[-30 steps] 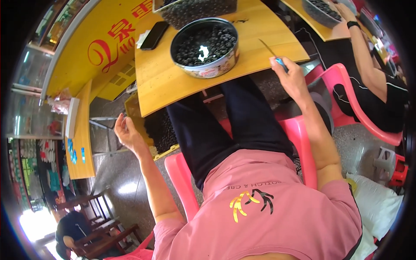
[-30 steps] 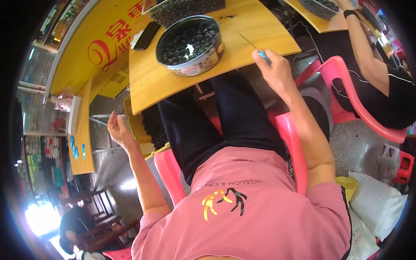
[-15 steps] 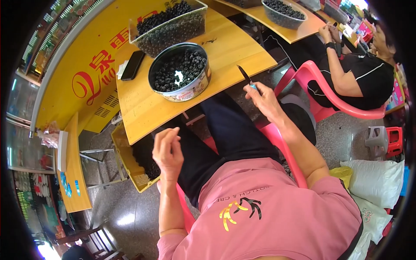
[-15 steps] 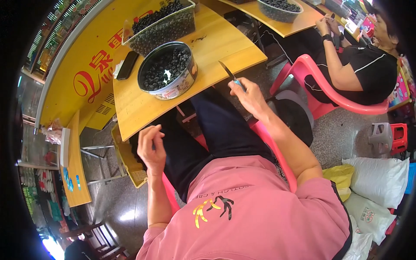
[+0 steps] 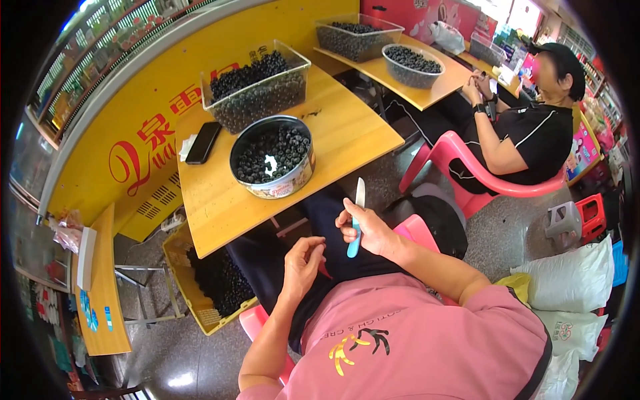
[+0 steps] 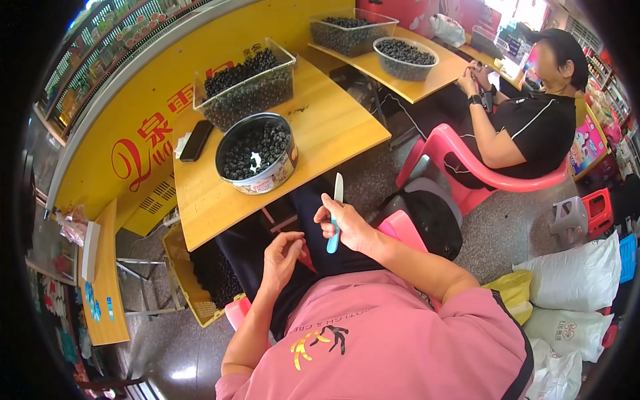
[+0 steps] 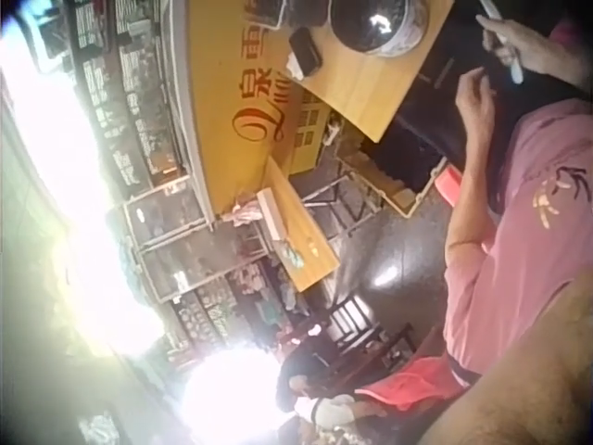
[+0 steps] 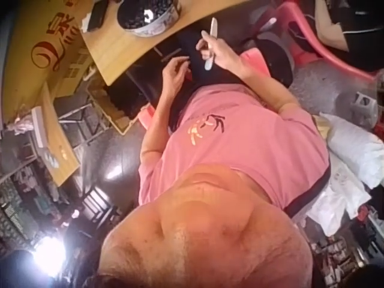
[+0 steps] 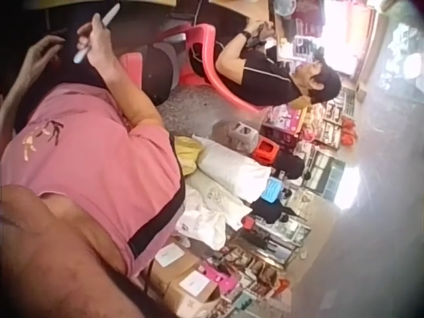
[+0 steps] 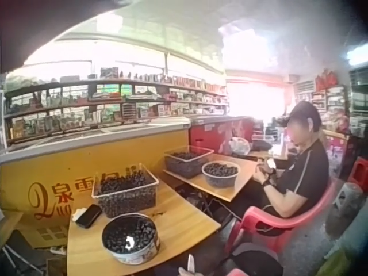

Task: Peeling small black fruits or nuts using a small pairing knife at a production workstation.

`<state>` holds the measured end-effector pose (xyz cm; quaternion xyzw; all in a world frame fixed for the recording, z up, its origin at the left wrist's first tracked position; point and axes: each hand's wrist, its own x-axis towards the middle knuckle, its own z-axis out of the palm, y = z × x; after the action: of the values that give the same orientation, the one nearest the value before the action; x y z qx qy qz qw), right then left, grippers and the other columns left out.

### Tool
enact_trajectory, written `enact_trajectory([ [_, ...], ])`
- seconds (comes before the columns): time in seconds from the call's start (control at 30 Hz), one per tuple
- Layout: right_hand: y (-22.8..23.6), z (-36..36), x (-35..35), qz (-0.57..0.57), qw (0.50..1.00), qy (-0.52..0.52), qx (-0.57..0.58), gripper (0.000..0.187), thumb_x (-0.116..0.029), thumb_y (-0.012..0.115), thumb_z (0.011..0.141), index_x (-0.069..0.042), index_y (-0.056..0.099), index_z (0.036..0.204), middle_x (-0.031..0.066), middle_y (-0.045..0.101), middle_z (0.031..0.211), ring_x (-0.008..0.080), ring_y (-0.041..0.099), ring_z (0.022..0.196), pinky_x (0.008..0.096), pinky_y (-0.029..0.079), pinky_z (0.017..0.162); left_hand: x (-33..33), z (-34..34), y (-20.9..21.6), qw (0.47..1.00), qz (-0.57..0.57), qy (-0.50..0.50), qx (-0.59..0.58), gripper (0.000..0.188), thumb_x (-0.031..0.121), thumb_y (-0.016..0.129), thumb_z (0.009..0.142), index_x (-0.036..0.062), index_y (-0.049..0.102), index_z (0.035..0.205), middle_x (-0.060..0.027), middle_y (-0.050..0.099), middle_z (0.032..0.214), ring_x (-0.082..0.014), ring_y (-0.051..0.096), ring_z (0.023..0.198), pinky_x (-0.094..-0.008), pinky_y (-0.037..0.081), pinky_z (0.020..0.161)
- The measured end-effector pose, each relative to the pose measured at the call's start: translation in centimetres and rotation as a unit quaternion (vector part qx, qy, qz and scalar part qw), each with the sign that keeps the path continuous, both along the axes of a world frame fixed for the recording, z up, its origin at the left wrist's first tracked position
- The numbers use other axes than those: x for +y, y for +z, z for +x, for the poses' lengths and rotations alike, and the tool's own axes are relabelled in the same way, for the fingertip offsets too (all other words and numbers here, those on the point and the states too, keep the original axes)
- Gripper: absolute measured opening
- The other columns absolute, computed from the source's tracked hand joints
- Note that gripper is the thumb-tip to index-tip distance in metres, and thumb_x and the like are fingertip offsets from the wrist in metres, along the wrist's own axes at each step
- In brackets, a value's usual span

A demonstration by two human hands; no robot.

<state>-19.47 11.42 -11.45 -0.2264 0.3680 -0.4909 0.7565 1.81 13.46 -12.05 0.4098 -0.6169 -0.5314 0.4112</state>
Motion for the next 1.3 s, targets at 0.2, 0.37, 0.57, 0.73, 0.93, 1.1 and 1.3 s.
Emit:
enact_trajectory([
  [0.2,1.0,-1.0,-0.1,0.009,0.999,-0.04,0.014,0.048,-0.052,0.048,0.099,-0.009,0.066,0.087,0.0132,0.068,0.104,0.0183,0.061,0.083,0.0343,0.052,0.076,-0.5,0.6,-0.9,1.0,0.006,0.006,0.02,0.013,0.004,0.062,0.092,-0.0016,0.065,0.104,-0.0067,0.063,0.083,-0.0108,0.063,0.069,-0.0244,0.049,0.062],
  [0.37,0.9,-1.5,0.0,0.015,0.998,-0.044,-0.049,0.045,-0.048,0.046,0.1,-0.007,0.061,0.113,0.0147,0.064,0.118,0.0257,0.06,0.109,0.0407,0.05,0.094,-0.5,1.4,1.8,0.992,-0.097,0.015,-0.077,0.013,0.002,0.061,0.092,-0.0034,0.065,0.104,-0.0074,0.063,0.086,-0.0111,0.063,0.07,-0.0242,0.05,0.065],
  [0.57,-0.5,-3.1,-0.8,-0.001,0.985,-0.077,-0.157,0.043,-0.037,0.055,0.098,-0.007,0.052,0.129,0.0162,0.057,0.13,0.031,0.053,0.125,0.0477,0.043,0.106,-0.8,2.4,2.2,0.976,-0.175,0.03,-0.122,0.012,0.001,0.063,0.088,-0.0009,0.065,0.1,-0.0135,0.062,0.084,-0.0236,0.061,0.067,-0.0315,0.048,0.062],
  [0.73,0.0,-3.7,-0.7,-0.004,0.975,-0.084,-0.205,0.042,-0.029,0.066,0.093,-0.009,0.054,0.127,0.0173,0.056,0.13,0.0319,0.053,0.125,0.0484,0.042,0.107,-0.4,2.3,2.9,0.969,-0.209,0.006,-0.135,0.012,0.0,0.063,0.088,-0.0013,0.066,0.099,-0.0124,0.062,0.084,-0.0217,0.062,0.068,-0.0308,0.048,0.062],
  [0.93,1.1,-3.4,-0.3,-0.021,0.966,-0.06,-0.249,0.043,-0.031,0.069,0.09,-0.008,0.055,0.123,0.0184,0.054,0.131,0.0319,0.052,0.125,0.0499,0.043,0.107,0.0,1.9,2.6,0.955,-0.242,-0.05,-0.162,0.011,0.001,0.064,0.086,-0.0008,0.066,0.097,-0.0143,0.061,0.083,-0.0283,0.062,0.071,-0.0335,0.049,0.063],
  [1.1,1.3,-3.8,-0.1,-0.026,0.963,-0.069,-0.26,0.043,-0.031,0.07,0.09,-0.008,0.056,0.123,0.0186,0.053,0.132,0.0315,0.052,0.125,0.0504,0.043,0.107,-0.1,2.0,2.2,0.949,-0.251,-0.064,-0.177,0.01,0.001,0.064,0.086,-0.0003,0.066,0.096,-0.0144,0.062,0.083,-0.0288,0.064,0.072,-0.0344,0.05,0.064],
  [1.3,-1.7,-5.0,-0.9,0.014,0.96,-0.119,-0.253,0.04,-0.007,0.062,0.091,-0.007,0.049,0.128,0.021,0.053,0.131,0.0335,0.054,0.121,0.0504,0.046,0.103,-0.1,1.9,2.2,0.938,-0.266,-0.089,-0.202,0.01,0.003,0.064,0.086,0.0004,0.066,0.096,-0.0144,0.062,0.083,-0.0302,0.064,0.073,-0.0353,0.051,0.065],
])
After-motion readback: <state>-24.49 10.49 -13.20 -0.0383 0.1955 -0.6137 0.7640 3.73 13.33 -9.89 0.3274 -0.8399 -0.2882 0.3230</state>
